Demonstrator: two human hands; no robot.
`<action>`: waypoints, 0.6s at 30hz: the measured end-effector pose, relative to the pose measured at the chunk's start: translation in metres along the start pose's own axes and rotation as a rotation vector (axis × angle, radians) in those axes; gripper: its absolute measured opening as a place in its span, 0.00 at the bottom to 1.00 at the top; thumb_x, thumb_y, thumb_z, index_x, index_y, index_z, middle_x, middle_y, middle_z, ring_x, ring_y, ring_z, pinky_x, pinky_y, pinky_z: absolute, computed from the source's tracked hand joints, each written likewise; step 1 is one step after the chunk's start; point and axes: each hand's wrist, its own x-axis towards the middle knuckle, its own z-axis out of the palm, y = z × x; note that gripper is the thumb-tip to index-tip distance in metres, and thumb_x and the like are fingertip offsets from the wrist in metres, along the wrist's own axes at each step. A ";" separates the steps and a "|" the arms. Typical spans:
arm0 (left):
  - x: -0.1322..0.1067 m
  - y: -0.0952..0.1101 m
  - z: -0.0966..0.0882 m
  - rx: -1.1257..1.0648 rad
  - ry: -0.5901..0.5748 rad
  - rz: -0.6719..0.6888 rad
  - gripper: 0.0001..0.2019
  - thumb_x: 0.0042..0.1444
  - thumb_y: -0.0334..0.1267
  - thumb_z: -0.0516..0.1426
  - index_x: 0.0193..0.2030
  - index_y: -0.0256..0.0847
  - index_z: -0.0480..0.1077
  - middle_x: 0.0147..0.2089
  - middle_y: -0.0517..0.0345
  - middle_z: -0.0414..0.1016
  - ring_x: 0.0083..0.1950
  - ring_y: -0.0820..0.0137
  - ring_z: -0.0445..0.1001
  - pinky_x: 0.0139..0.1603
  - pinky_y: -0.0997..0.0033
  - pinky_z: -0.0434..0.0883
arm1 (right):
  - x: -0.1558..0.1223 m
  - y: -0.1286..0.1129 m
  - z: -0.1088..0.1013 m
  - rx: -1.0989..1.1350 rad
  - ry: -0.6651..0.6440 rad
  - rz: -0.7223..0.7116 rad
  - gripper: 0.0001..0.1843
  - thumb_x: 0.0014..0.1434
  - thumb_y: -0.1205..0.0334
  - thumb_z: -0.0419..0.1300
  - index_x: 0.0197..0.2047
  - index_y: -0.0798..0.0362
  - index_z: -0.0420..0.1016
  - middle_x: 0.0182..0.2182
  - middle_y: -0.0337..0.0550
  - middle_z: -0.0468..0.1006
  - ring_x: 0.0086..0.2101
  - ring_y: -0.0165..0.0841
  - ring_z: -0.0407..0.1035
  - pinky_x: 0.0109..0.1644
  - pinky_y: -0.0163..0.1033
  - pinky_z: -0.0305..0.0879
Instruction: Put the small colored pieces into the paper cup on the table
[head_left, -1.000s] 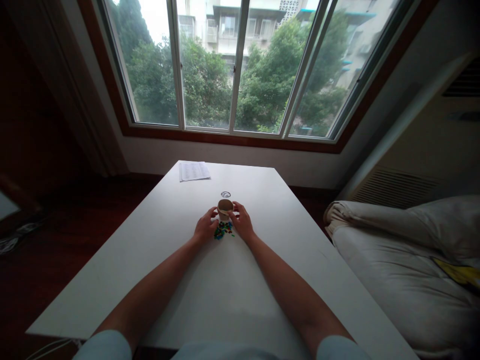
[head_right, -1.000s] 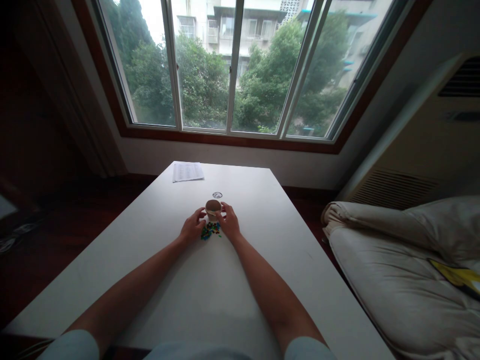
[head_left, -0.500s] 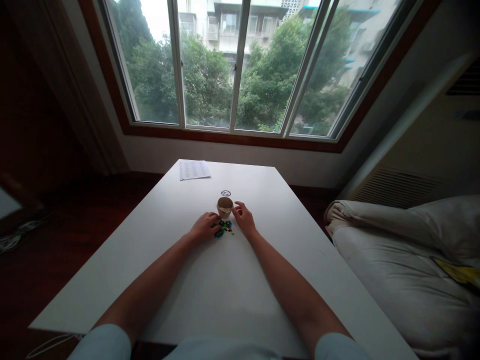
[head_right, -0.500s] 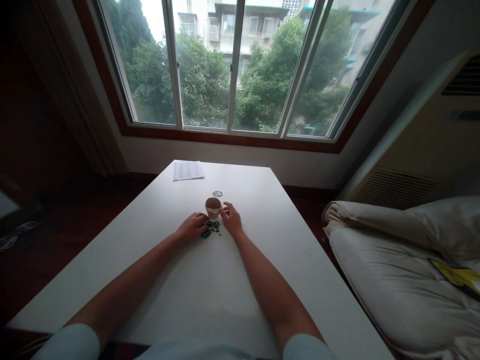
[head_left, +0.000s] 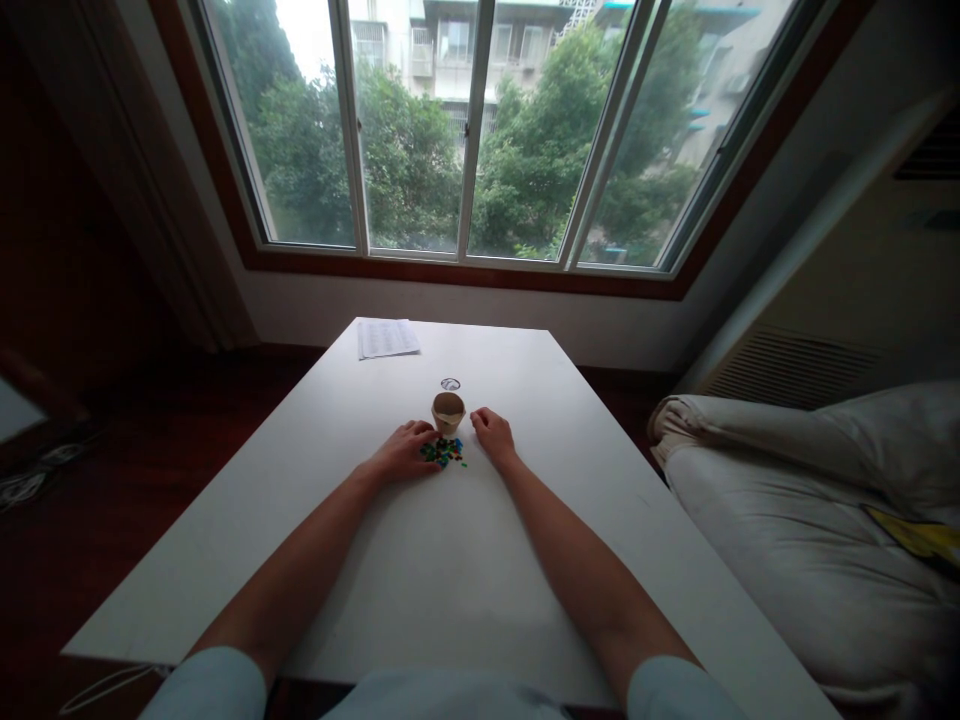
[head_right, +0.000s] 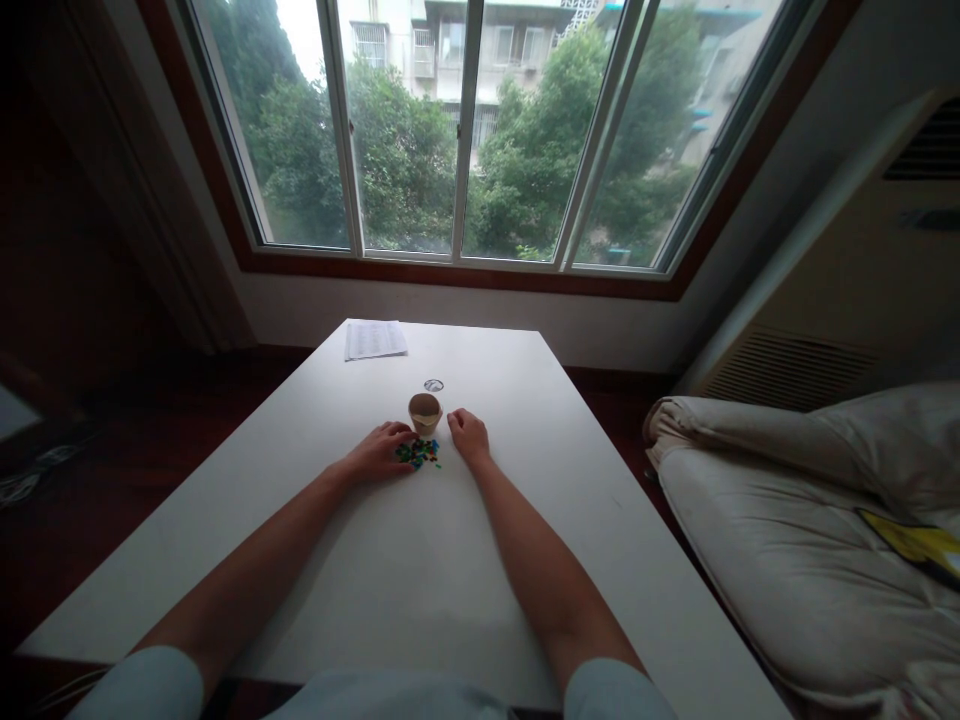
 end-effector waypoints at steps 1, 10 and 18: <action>0.000 0.000 0.001 0.044 -0.002 -0.010 0.30 0.49 0.51 0.65 0.59 0.49 0.72 0.56 0.49 0.70 0.57 0.56 0.68 0.61 0.57 0.65 | 0.000 -0.001 0.000 -0.042 -0.028 0.003 0.17 0.64 0.52 0.51 0.35 0.51 0.76 0.30 0.40 0.78 0.32 0.32 0.68 0.37 0.34 0.59; 0.005 0.011 0.015 0.203 -0.001 -0.072 0.23 0.55 0.52 0.62 0.56 0.50 0.72 0.51 0.50 0.70 0.53 0.58 0.67 0.55 0.59 0.66 | -0.009 -0.017 -0.002 -0.301 -0.238 -0.047 0.10 0.61 0.60 0.55 0.38 0.50 0.78 0.36 0.43 0.80 0.36 0.33 0.69 0.37 0.35 0.54; 0.005 0.018 0.017 0.229 0.049 -0.142 0.18 0.57 0.46 0.60 0.54 0.48 0.73 0.49 0.51 0.72 0.52 0.60 0.68 0.53 0.61 0.65 | -0.014 -0.023 0.000 -0.276 -0.251 -0.095 0.08 0.61 0.61 0.57 0.39 0.49 0.77 0.37 0.43 0.79 0.37 0.33 0.69 0.38 0.35 0.55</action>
